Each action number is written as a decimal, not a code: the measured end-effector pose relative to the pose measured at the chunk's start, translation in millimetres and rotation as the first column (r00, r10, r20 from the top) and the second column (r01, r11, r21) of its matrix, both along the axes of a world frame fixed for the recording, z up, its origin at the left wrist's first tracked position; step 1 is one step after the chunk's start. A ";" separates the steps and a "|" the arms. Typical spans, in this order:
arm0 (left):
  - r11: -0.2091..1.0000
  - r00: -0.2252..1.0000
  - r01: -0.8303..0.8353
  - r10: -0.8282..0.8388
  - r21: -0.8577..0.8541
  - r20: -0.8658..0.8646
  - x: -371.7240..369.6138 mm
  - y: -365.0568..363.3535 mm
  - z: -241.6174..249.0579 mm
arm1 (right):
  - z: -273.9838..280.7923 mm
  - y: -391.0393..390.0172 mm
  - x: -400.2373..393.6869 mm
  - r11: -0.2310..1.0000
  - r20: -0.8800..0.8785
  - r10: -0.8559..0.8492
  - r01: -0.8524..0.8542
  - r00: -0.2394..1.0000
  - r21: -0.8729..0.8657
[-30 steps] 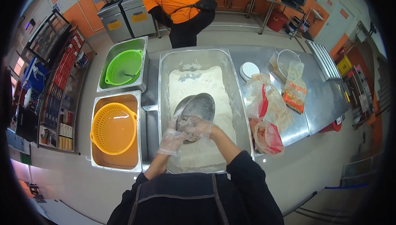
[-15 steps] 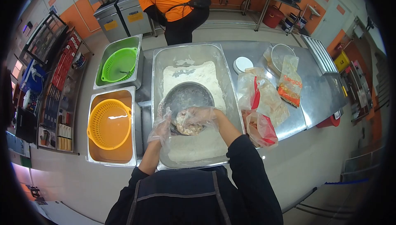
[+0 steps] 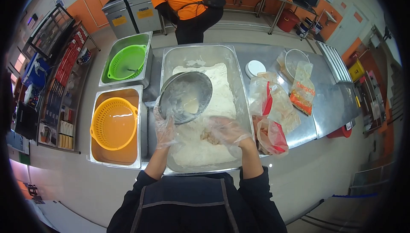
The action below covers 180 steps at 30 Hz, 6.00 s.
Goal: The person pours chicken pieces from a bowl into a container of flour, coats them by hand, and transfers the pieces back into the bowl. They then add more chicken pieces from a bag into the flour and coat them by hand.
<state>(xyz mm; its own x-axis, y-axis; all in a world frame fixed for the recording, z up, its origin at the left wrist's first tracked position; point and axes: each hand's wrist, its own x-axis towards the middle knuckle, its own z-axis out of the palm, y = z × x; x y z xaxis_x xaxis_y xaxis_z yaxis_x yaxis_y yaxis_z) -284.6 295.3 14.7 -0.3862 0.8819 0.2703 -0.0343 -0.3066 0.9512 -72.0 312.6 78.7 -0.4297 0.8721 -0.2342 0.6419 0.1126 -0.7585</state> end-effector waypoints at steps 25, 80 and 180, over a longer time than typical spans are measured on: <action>0.737 0.705 0.600 -0.304 -0.310 0.641 100.4 205.4 61.8 | -102.9 -5.3 12.5 0.963 -0.499 -0.210 0.091 0.841 -0.253; 0.764 -0.095 0.462 -0.463 -0.451 -0.881 39.3 33.9 -20.7 | -152.1 114.6 -8.2 0.973 -0.372 -0.008 0.093 0.928 0.213; 0.711 0.523 -0.019 -0.592 -0.703 -0.613 -9.1 54.3 -23.4 | -156.6 1.4 -60.4 0.779 0.705 0.379 -0.618 0.599 0.107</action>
<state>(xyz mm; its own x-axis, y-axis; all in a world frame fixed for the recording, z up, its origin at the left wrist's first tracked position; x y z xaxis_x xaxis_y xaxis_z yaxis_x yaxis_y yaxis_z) -293.7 349.6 -8.7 0.0115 0.9581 -0.2862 0.7985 0.1635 0.5794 -132.3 314.0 -77.9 -0.6775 0.6334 -0.3739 0.7009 0.7101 -0.0673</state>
